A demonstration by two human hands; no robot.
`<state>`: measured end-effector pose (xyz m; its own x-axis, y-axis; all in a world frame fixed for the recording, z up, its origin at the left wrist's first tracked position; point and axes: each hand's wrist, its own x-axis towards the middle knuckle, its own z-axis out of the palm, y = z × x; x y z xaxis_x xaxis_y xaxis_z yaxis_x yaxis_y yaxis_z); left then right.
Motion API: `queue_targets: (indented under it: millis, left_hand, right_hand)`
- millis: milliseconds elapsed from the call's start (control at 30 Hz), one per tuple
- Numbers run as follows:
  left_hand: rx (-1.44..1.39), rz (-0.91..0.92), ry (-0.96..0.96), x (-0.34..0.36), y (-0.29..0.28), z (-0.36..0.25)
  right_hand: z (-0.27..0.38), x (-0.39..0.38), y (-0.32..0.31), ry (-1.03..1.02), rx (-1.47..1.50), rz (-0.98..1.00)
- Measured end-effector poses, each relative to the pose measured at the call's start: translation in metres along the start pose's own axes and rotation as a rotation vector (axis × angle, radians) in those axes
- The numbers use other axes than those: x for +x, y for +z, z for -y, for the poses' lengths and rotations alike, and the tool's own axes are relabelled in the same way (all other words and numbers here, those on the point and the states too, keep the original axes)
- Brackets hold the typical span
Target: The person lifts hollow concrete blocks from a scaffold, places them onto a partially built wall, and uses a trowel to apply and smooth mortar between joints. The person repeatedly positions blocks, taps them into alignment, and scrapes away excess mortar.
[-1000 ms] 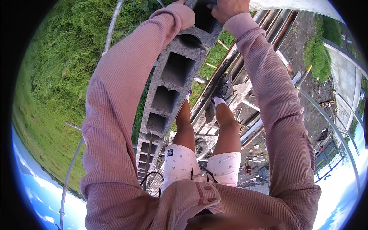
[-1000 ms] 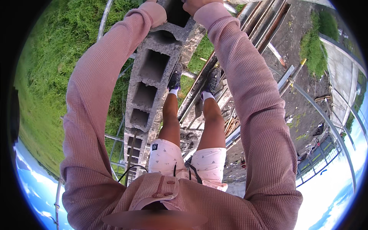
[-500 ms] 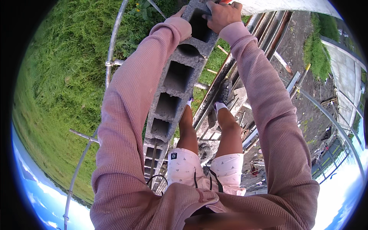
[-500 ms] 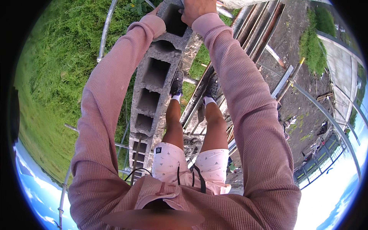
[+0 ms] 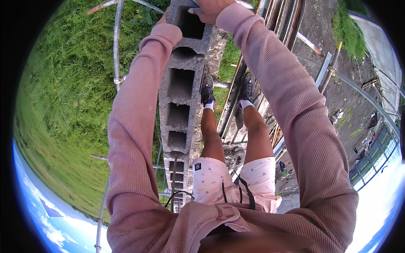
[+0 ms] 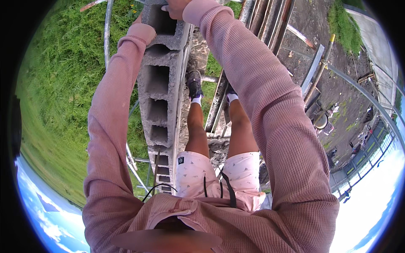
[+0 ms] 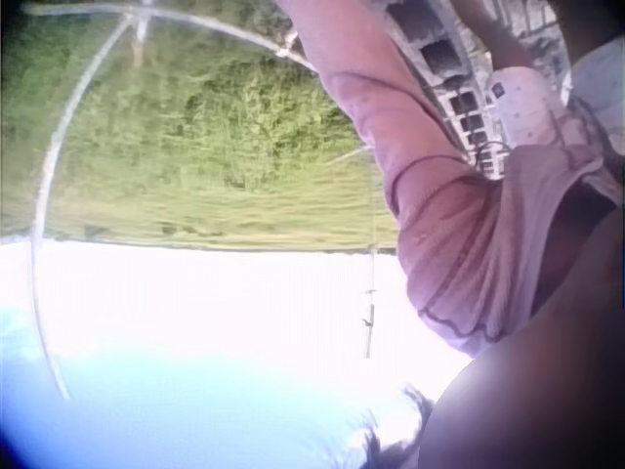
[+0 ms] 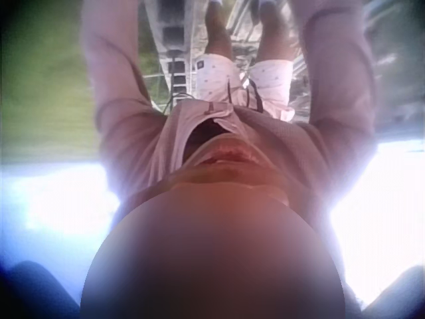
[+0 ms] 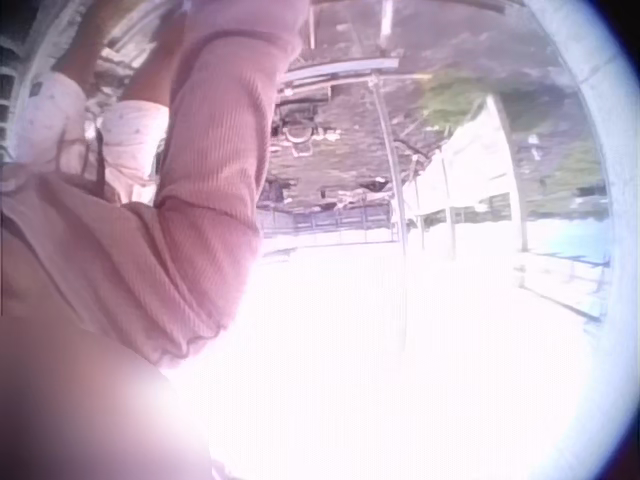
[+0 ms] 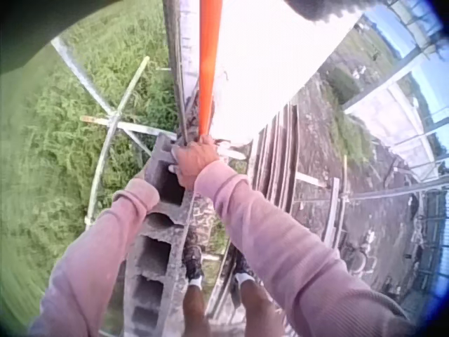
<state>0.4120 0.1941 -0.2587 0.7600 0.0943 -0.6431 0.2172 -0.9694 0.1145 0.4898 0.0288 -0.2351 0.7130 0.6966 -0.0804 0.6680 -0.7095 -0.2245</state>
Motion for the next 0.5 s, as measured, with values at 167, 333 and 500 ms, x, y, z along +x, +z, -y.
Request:
queue_targets:
  millis: [167,333,500]
  left_hand:
    - [-0.39,-0.129,-0.131,0.004,0.017,0.009]
    - [-0.537,-0.234,-0.131,0.006,0.022,0.014]
    - [-0.515,-0.121,-0.224,0.003,0.017,0.015]
  right_hand:
    - [-0.005,-0.069,0.009,0.404,0.994,-0.657]
    - [0.034,-0.125,0.062,0.748,1.396,-0.392]
    - [0.068,-0.121,0.088,0.684,1.271,-0.142]
